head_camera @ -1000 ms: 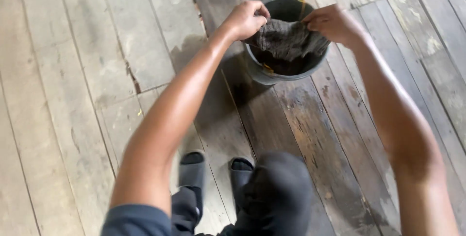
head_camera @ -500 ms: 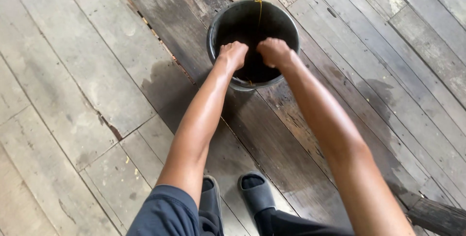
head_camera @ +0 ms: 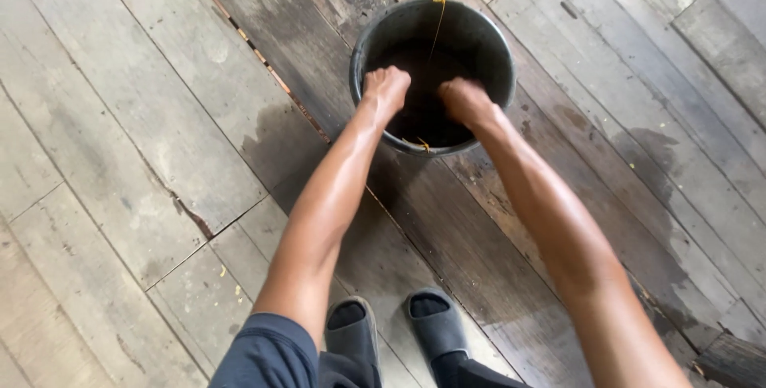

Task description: The person wrings a cloth in a bucket of water and wipes a wooden floor. They repeatedly dip the cloth into the bucket, wring it out, and wipe a section of the floor near a black object.

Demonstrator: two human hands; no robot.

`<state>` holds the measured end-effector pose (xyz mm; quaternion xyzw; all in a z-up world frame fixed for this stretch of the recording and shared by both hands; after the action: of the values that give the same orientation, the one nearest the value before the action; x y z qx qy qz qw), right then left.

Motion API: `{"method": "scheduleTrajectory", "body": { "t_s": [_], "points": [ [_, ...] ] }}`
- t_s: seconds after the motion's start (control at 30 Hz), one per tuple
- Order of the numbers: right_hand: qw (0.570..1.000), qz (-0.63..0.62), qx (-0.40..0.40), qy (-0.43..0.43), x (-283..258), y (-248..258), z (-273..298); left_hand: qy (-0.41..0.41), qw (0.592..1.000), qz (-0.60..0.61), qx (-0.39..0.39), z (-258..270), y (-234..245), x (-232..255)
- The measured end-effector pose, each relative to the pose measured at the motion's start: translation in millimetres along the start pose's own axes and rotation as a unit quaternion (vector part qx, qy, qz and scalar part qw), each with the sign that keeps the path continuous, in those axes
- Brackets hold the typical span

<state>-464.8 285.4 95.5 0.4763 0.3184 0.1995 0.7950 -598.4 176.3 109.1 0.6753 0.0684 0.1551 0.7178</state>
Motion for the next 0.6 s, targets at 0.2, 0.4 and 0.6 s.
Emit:
{"method": "scheduleTrajectory", "body": {
  "t_s": [0.2,0.4,0.6],
  "points": [
    [0.969,0.153,0.025,0.192,-24,57,22,-0.049,0.997,0.057,0.012,38,102,-1],
    [0.98,-0.015,0.083,0.179,-41,119,73,-0.015,0.943,0.329,0.035,88,159,10],
    [0.888,-0.146,0.264,0.346,-92,125,118,-0.062,0.946,0.268,0.169,88,181,34]
  ]
}}
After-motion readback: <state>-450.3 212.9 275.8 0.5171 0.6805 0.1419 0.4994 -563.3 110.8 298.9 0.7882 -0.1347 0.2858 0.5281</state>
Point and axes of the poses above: each hand's wrist, its own z-axis away from the middle knuckle, its own y-axis out of the back of the hand, x = y × z, the point moved 6 cm from there along -z, towards the middle knuckle, and after that the axes turned 7 degrees about -y, right-handed, at the moved point
